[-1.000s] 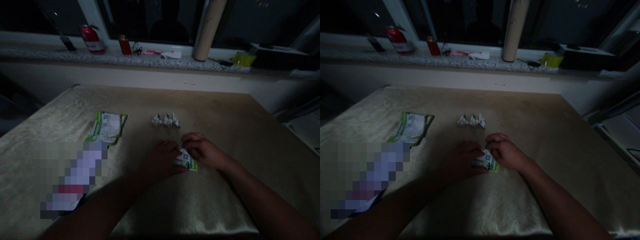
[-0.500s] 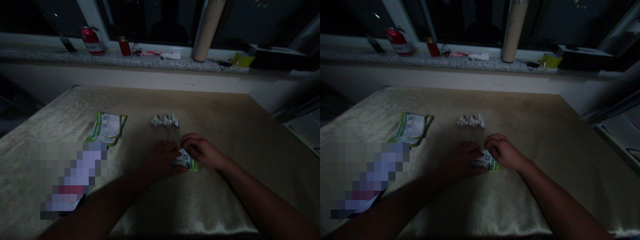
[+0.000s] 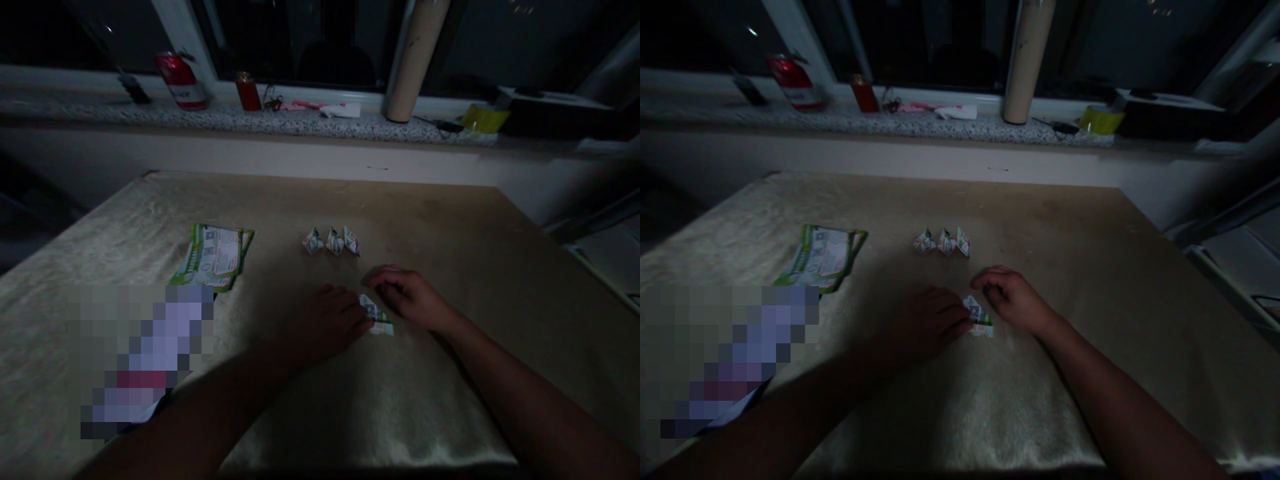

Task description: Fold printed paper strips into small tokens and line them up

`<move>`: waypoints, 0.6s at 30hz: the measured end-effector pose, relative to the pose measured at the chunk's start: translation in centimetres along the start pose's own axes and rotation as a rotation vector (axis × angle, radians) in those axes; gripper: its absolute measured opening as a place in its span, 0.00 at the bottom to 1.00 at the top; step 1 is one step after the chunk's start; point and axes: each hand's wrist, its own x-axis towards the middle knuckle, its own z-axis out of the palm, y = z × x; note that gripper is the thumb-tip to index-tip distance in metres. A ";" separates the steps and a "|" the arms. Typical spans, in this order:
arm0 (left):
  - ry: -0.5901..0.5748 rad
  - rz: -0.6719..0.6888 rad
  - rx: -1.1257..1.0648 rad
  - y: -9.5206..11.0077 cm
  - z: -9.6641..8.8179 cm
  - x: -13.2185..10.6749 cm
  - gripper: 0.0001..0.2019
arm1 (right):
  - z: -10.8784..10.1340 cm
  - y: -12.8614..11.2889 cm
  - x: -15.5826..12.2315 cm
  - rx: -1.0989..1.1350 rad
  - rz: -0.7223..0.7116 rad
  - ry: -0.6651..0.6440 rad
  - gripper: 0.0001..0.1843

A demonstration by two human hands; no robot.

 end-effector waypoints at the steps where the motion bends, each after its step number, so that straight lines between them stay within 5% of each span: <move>1: -0.006 0.026 0.037 0.1 0.0 0.0 0.12 | 0.0 0.1 0.0 0.009 0.004 0.003 0.17; 9: -0.030 -0.017 0.045 0.3 -0.3 -0.1 0.09 | -0.3 -0.5 0.2 -0.043 -0.055 -0.008 0.17; 14: -0.019 -0.101 0.022 0.8 -0.3 0.0 0.19 | -0.8 -0.8 0.0 -0.059 0.036 0.001 0.15; 18: -0.041 -0.117 0.077 1.2 -0.4 0.4 0.12 | -0.7 -0.7 0.0 0.005 0.080 -0.027 0.16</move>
